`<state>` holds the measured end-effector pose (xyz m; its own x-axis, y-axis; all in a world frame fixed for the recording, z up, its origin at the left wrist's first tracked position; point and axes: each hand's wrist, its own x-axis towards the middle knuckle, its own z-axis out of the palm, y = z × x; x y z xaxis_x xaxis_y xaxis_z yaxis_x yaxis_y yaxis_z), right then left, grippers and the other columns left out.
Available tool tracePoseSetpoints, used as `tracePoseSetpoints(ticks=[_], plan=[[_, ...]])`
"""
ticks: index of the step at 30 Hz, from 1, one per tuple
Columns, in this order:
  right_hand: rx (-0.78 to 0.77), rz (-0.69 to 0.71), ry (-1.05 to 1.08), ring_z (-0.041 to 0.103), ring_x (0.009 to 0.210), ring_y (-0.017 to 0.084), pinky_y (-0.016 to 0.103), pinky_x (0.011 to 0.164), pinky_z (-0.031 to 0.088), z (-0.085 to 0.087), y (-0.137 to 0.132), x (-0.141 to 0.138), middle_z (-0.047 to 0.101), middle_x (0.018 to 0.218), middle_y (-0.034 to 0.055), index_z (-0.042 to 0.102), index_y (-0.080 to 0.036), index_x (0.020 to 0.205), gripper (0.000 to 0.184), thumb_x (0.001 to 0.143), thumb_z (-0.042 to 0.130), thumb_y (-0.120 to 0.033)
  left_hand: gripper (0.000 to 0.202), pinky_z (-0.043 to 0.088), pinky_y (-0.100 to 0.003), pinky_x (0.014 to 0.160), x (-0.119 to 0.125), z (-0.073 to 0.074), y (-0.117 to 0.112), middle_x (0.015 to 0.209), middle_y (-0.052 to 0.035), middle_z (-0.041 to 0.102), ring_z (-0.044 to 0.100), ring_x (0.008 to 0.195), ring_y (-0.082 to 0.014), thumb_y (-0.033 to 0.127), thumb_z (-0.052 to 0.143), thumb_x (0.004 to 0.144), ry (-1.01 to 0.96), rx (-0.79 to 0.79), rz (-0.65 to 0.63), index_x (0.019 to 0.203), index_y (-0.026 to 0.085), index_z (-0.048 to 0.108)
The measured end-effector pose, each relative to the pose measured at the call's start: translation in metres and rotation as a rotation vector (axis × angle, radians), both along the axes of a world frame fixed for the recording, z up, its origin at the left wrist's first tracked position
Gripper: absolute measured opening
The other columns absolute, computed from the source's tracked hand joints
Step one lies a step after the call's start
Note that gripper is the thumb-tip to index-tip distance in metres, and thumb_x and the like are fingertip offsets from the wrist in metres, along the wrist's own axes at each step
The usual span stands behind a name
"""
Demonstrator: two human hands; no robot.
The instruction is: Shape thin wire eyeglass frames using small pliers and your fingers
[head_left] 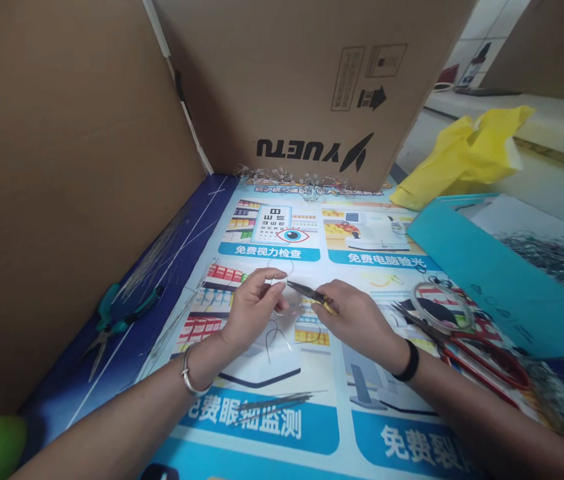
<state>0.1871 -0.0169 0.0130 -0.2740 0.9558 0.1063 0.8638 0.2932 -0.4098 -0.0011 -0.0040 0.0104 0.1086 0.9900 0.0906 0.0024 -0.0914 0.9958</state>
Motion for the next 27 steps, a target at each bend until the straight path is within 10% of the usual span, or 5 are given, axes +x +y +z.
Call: tracePoseSetpoints(ticks=[10, 27], plan=[[0.064, -0.039, -0.119, 0.056, 0.083, 0.018, 0.027, 0.071, 0.040, 0.002, -0.003, -0.007, 0.062, 0.087, 0.0061, 0.060, -0.020, 0.088, 0.016, 0.084, 0.047, -0.028, 0.018, 0.050, -0.021, 0.052, 0.003, -0.010, -0.002, 0.104, -0.0050, 0.058, 0.060, 0.055, -0.0059, 0.027, 0.058, 0.080, 0.021, 0.103, -0.005, 0.096, 0.018, 0.058], [0.066, -0.004, -0.192, 0.057, 0.079, 0.017, 0.026, 0.063, 0.035, 0.007, -0.002, -0.002, 0.062, 0.084, 0.0044, 0.059, -0.022, 0.086, 0.018, 0.086, 0.044, -0.032, 0.017, 0.051, -0.022, 0.055, 0.001, -0.010, -0.004, 0.110, -0.0073, 0.056, 0.060, 0.057, -0.0063, 0.027, 0.055, 0.083, 0.022, 0.189, -0.057, 0.096, 0.018, 0.060]])
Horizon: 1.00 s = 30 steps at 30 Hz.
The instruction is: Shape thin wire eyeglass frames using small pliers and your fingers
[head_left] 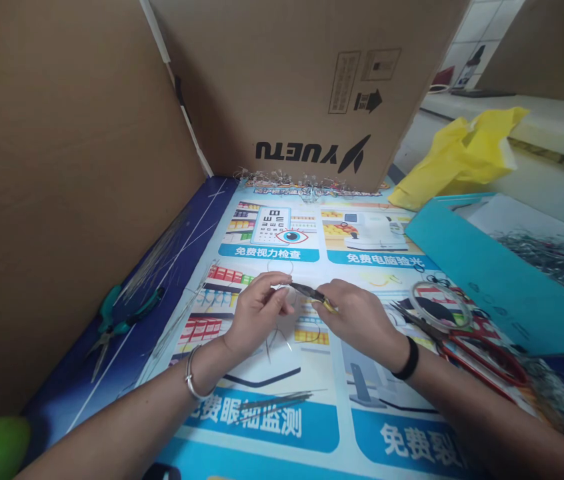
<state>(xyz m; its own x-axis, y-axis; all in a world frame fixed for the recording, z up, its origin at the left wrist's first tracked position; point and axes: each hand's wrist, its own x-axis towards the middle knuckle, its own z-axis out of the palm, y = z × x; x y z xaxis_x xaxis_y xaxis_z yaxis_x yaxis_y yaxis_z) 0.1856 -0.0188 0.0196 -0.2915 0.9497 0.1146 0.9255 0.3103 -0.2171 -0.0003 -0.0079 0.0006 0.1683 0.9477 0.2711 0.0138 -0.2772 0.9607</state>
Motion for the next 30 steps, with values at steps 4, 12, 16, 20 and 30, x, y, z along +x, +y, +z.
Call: tracePoseSetpoints(ticks=[4, 12, 16, 20, 30], plan=[[-0.023, -0.001, 0.003, 0.056, 0.076, 0.016, 0.025, 0.061, 0.033, 0.002, -0.001, 0.000, 0.062, 0.083, 0.0035, 0.059, -0.021, 0.084, 0.017, 0.085, 0.045, -0.031, 0.019, 0.050, -0.022, 0.055, -0.002, 0.003, 0.001, 0.091, -0.0047, 0.064, 0.060, 0.056, -0.0078, 0.027, 0.055, 0.083, 0.008, -0.076, -0.015, 0.097, 0.017, 0.060], [-0.168, 0.054, 0.222, 0.053, 0.070, 0.013, 0.024, 0.060, 0.032, -0.005, 0.006, 0.006, 0.059, 0.074, 0.0000, 0.057, -0.021, 0.075, 0.017, 0.083, 0.048, -0.034, 0.018, 0.047, -0.020, 0.051, -0.007, 0.004, 0.010, 0.067, 0.0003, 0.065, 0.057, 0.050, -0.0081, 0.030, 0.059, 0.080, -0.116, -0.270, -0.073, 0.092, 0.016, 0.059], [-0.256, 0.100, 0.394, 0.050, 0.065, 0.012, 0.024, 0.058, 0.032, -0.011, 0.010, 0.010, 0.056, 0.068, -0.0016, 0.056, -0.021, 0.072, 0.022, 0.083, 0.048, -0.037, 0.018, 0.046, -0.019, 0.049, -0.007, 0.003, 0.013, 0.091, -0.0030, 0.067, 0.058, 0.051, -0.0060, 0.029, 0.061, 0.078, -0.205, -0.311, -0.091, 0.092, 0.017, 0.058], [-0.287, 0.105, 0.460, 0.048, 0.063, 0.012, 0.024, 0.056, 0.031, -0.013, 0.012, 0.012, 0.054, 0.066, -0.0021, 0.056, -0.020, 0.070, 0.023, 0.083, 0.048, -0.038, 0.019, 0.046, -0.019, 0.048, -0.007, 0.003, 0.013, 0.093, -0.0033, 0.066, 0.058, 0.050, -0.0056, 0.028, 0.061, 0.078, -0.217, -0.319, -0.100, 0.092, 0.016, 0.058], [-0.290, 0.135, 0.467, 0.048, 0.063, 0.012, 0.024, 0.057, 0.032, -0.012, 0.012, 0.012, 0.056, 0.068, -0.0009, 0.059, -0.019, 0.073, 0.022, 0.081, 0.050, -0.037, 0.020, 0.047, -0.020, 0.048, -0.008, 0.005, 0.012, 0.088, -0.0050, 0.068, 0.057, 0.050, -0.0072, 0.029, 0.060, 0.079, -0.201, -0.322, -0.165, 0.094, 0.015, 0.060]])
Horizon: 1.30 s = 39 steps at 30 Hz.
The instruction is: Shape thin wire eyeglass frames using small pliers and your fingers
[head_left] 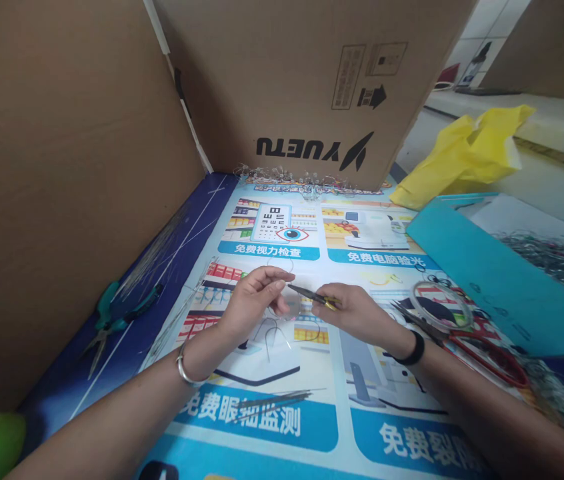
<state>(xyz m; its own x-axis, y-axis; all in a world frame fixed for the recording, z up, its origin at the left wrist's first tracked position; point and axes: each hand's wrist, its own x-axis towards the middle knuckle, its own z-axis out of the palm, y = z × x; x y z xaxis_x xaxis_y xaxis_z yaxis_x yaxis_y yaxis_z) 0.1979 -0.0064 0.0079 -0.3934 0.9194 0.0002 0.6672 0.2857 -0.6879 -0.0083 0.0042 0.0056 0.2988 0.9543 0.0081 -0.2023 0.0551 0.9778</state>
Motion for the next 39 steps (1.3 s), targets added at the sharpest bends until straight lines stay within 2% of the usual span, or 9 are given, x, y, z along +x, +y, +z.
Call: tracePoseSetpoints(ticks=[3, 8, 22, 31, 39], plan=[[-0.028, 0.010, 0.032, 0.048, 0.062, 0.011, 0.024, 0.056, 0.032, 0.0011, 0.0006, 0.0000, 0.055, 0.066, -0.0015, 0.059, -0.019, 0.072, 0.021, 0.081, 0.051, -0.036, 0.020, 0.046, -0.020, 0.048, -0.0013, -0.0007, 0.0003, 0.073, -0.0032, 0.068, 0.057, 0.049, -0.0080, 0.029, 0.060, 0.080, -0.011, -0.004, -0.038, 0.094, 0.015, 0.060], [-0.067, 0.013, 0.065, 0.047, 0.062, 0.011, 0.024, 0.056, 0.031, 0.0020, -0.0002, 0.0008, 0.054, 0.066, -0.0019, 0.059, -0.018, 0.072, 0.020, 0.080, 0.051, -0.035, 0.021, 0.046, -0.020, 0.044, -0.0019, -0.0001, 0.0015, 0.104, -0.0081, 0.067, 0.058, 0.048, -0.0065, 0.031, 0.062, 0.078, -0.038, -0.038, -0.047, 0.091, 0.016, 0.058], [-0.151, 0.051, 0.121, 0.045, 0.062, 0.011, 0.023, 0.056, 0.032, 0.0026, 0.0022, 0.0034, 0.052, 0.065, -0.0024, 0.059, -0.018, 0.072, 0.021, 0.079, 0.052, -0.036, 0.022, 0.046, -0.020, 0.042, -0.0027, -0.0029, 0.0038, 0.100, -0.0084, 0.067, 0.059, 0.046, -0.0074, 0.030, 0.062, 0.078, -0.060, -0.069, -0.075, 0.092, 0.015, 0.056], [-0.099, 0.024, 0.086, 0.045, 0.062, 0.011, 0.023, 0.056, 0.032, 0.0030, 0.0009, 0.0017, 0.051, 0.064, -0.0023, 0.057, -0.018, 0.070, 0.023, 0.080, 0.050, -0.038, 0.024, 0.045, -0.020, 0.042, -0.0012, -0.0007, 0.0033, 0.101, -0.0081, 0.068, 0.057, 0.045, -0.0064, 0.032, 0.063, 0.076, -0.040, -0.076, -0.055, 0.092, 0.015, 0.056], [-0.055, -0.036, 0.072, 0.044, 0.060, 0.010, 0.023, 0.055, 0.031, -0.0007, -0.0008, -0.0012, 0.050, 0.063, -0.0037, 0.056, -0.019, 0.068, 0.021, 0.081, 0.049, -0.034, 0.024, 0.042, -0.019, 0.046, -0.0009, -0.0039, 0.0055, 0.077, -0.0016, 0.066, 0.055, 0.046, -0.0064, 0.032, 0.062, 0.077, 0.087, -0.067, 0.000, 0.093, 0.016, 0.053]])
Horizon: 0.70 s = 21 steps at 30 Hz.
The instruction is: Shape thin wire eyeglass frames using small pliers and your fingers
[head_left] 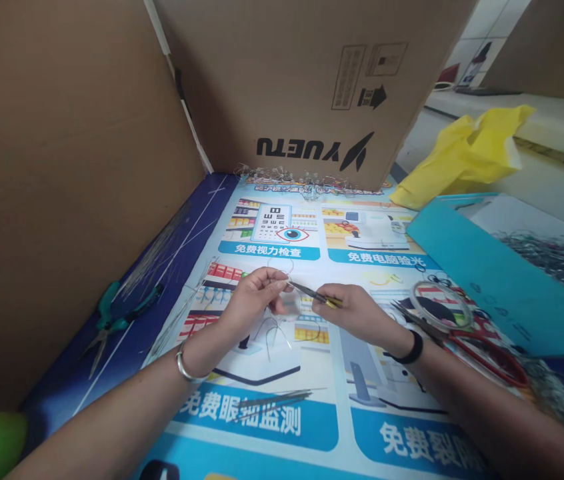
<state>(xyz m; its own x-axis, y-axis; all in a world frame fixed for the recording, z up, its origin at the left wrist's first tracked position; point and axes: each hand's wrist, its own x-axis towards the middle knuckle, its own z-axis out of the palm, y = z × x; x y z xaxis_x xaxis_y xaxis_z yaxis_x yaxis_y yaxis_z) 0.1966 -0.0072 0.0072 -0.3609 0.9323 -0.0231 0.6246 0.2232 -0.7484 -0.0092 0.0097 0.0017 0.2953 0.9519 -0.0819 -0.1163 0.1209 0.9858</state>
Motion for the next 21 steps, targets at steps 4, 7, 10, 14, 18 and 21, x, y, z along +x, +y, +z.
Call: tracePoseSetpoints(ticks=[4, 7, 10, 14, 18, 21], plan=[[-0.003, 0.006, 0.005, 0.044, 0.060, 0.010, 0.023, 0.055, 0.031, -0.0004, -0.0002, -0.0006, 0.050, 0.062, -0.0039, 0.055, -0.019, 0.068, 0.021, 0.081, 0.048, -0.034, 0.028, 0.046, -0.022, 0.061, 0.0013, -0.0015, -0.0006, 0.075, 0.0007, 0.063, 0.060, 0.061, -0.0097, 0.026, 0.062, 0.076, 0.102, 0.149, 0.117, 0.099, 0.019, 0.047], [0.002, 0.005, 0.003, 0.044, 0.060, 0.011, 0.023, 0.055, 0.031, -0.0003, -0.0005, -0.0009, 0.049, 0.062, -0.0036, 0.055, -0.019, 0.068, 0.021, 0.081, 0.048, -0.034, 0.025, 0.046, -0.024, 0.073, 0.0010, -0.0033, -0.0011, 0.086, -0.0022, 0.062, 0.059, 0.078, -0.0116, 0.024, 0.063, 0.076, 0.184, 0.291, 0.177, 0.097, 0.019, 0.051], [0.016, 0.005, -0.005, 0.044, 0.060, 0.011, 0.023, 0.054, 0.031, -0.0008, -0.0005, -0.0015, 0.049, 0.062, -0.0037, 0.055, -0.020, 0.068, 0.020, 0.081, 0.048, -0.034, 0.019, 0.045, -0.023, 0.068, 0.0005, -0.0023, -0.0016, 0.079, -0.0010, 0.059, 0.057, 0.072, -0.0109, 0.029, 0.058, 0.080, 0.201, 0.282, 0.154, 0.095, 0.018, 0.053], [0.031, 0.010, -0.031, 0.046, 0.061, 0.011, 0.024, 0.055, 0.031, -0.0019, -0.0007, -0.0025, 0.051, 0.062, -0.0031, 0.056, -0.020, 0.068, 0.022, 0.081, 0.047, -0.034, 0.020, 0.042, -0.020, 0.056, 0.0016, 0.0027, -0.0036, 0.070, 0.0014, 0.056, 0.052, 0.058, -0.0084, 0.037, 0.053, 0.083, 0.168, 0.215, 0.105, 0.083, 0.018, 0.051], [0.034, 0.018, -0.052, 0.046, 0.061, 0.011, 0.024, 0.055, 0.031, -0.0023, -0.0015, -0.0030, 0.053, 0.064, -0.0026, 0.058, -0.020, 0.071, 0.021, 0.081, 0.048, -0.035, 0.023, 0.033, -0.018, 0.043, 0.0030, 0.0044, -0.0060, 0.060, 0.0048, 0.051, 0.041, 0.044, -0.0056, 0.041, 0.050, 0.083, 0.201, 0.173, 0.107, 0.076, 0.019, 0.049], [0.031, 0.018, -0.043, 0.046, 0.061, 0.011, 0.023, 0.055, 0.031, -0.0018, -0.0022, -0.0035, 0.052, 0.063, -0.0029, 0.057, -0.020, 0.070, 0.021, 0.081, 0.048, -0.035, 0.023, 0.030, -0.018, 0.042, 0.0027, 0.0035, -0.0063, 0.054, 0.0062, 0.046, 0.037, 0.042, -0.0057, 0.040, 0.050, 0.084, 0.270, 0.213, 0.134, 0.075, 0.019, 0.051]])
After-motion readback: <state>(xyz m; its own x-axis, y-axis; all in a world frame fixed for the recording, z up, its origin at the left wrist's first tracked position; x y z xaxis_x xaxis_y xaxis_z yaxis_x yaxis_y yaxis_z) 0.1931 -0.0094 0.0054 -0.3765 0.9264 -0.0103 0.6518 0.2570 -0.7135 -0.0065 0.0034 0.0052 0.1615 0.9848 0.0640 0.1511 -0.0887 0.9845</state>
